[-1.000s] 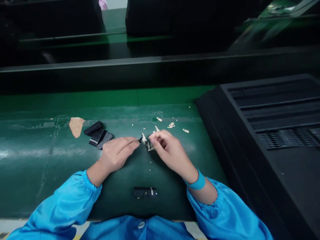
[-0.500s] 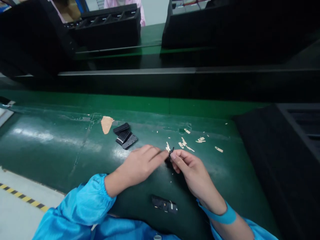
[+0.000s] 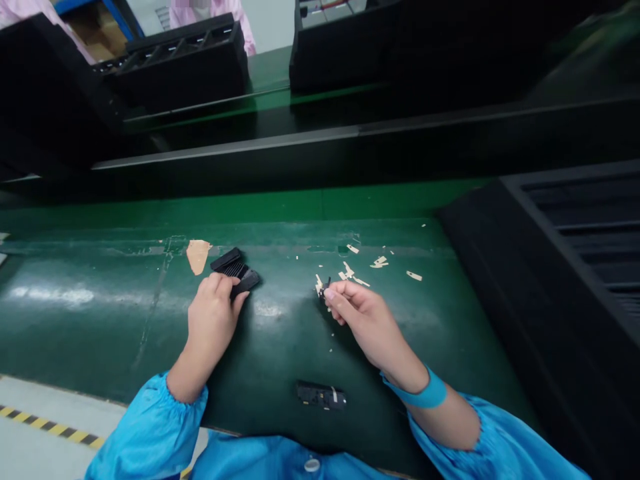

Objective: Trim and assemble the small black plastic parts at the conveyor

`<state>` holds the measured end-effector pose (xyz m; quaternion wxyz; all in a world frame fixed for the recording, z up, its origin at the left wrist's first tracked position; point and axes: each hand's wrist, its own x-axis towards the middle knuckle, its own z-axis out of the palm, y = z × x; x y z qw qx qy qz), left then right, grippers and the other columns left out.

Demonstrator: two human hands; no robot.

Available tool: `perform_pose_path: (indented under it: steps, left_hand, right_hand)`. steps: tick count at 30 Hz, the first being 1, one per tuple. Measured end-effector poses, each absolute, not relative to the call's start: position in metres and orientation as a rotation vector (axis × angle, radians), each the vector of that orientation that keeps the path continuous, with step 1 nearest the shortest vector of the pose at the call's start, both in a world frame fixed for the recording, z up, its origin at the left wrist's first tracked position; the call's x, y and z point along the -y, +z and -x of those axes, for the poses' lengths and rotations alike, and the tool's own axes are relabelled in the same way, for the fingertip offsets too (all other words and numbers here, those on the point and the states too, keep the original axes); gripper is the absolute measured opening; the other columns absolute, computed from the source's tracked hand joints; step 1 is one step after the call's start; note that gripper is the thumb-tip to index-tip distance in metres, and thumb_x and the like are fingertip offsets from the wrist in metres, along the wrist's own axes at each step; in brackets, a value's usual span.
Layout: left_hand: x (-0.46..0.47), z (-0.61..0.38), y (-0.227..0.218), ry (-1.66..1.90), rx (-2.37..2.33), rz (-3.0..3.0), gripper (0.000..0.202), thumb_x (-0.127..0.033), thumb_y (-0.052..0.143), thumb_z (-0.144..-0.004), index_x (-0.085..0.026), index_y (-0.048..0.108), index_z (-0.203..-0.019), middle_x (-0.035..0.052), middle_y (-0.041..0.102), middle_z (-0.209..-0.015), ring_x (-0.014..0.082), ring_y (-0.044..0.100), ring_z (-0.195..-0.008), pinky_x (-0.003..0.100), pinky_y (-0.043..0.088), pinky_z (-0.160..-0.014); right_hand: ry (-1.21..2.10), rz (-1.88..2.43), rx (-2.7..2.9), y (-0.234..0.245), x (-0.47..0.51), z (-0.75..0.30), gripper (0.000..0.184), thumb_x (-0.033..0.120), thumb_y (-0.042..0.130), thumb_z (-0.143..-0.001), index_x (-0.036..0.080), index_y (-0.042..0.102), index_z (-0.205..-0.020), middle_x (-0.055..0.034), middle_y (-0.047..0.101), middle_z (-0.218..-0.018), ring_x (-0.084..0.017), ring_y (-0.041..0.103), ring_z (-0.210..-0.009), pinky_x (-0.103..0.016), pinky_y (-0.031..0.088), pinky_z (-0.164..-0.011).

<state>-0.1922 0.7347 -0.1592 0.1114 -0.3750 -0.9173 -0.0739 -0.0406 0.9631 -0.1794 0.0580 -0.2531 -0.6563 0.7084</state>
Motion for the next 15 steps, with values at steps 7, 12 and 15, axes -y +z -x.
perform_pose_path:
  steps: [7, 12, 15]
  left_hand:
    - [-0.740, 0.190, -0.135, -0.853, 2.766, 1.019, 0.022, -0.042, 0.070, -0.093, -0.020, 0.071, -0.091, 0.0042, 0.075, -0.082, 0.0172, 0.065, -0.063, 0.028, 0.051, -0.061]
    - [-0.794, 0.170, -0.140, -2.026, 2.921, 1.001, 0.032, -0.046, 0.060, -0.097, -0.017, 0.075, -0.098, 0.0072, 0.078, -0.092, 0.0153, 0.069, -0.069, 0.026, 0.058, -0.061]
    - [-0.824, 0.160, -0.160, -2.437, 2.828, 0.806, 0.030, -0.043, 0.070, -0.089, -0.016, 0.077, -0.097, 0.0070, 0.078, -0.093, 0.0152, 0.069, -0.075, 0.026, 0.060, -0.065]
  right_hand:
    - [2.142, 0.737, 1.910, -0.181, -0.963, 0.044, 0.040, 0.058, 0.066, -0.087, 0.020, 0.060, -0.079, 0.0032, 0.052, -0.064, -0.012, 0.046, -0.057, -0.027, 0.038, -0.055]
    - [2.104, 0.721, 1.879, -0.175, -0.966, 0.044, 0.037, 0.055, 0.069, -0.085, 0.020, 0.061, -0.079, 0.0028, 0.054, -0.065, -0.012, 0.048, -0.057, -0.026, 0.041, -0.056]
    - [2.036, 0.734, 1.895, -0.172, -0.968, 0.043, 0.035, 0.054, 0.068, -0.085, 0.020, 0.060, -0.079, 0.0035, 0.053, -0.064, -0.012, 0.047, -0.056, -0.026, 0.040, -0.055]
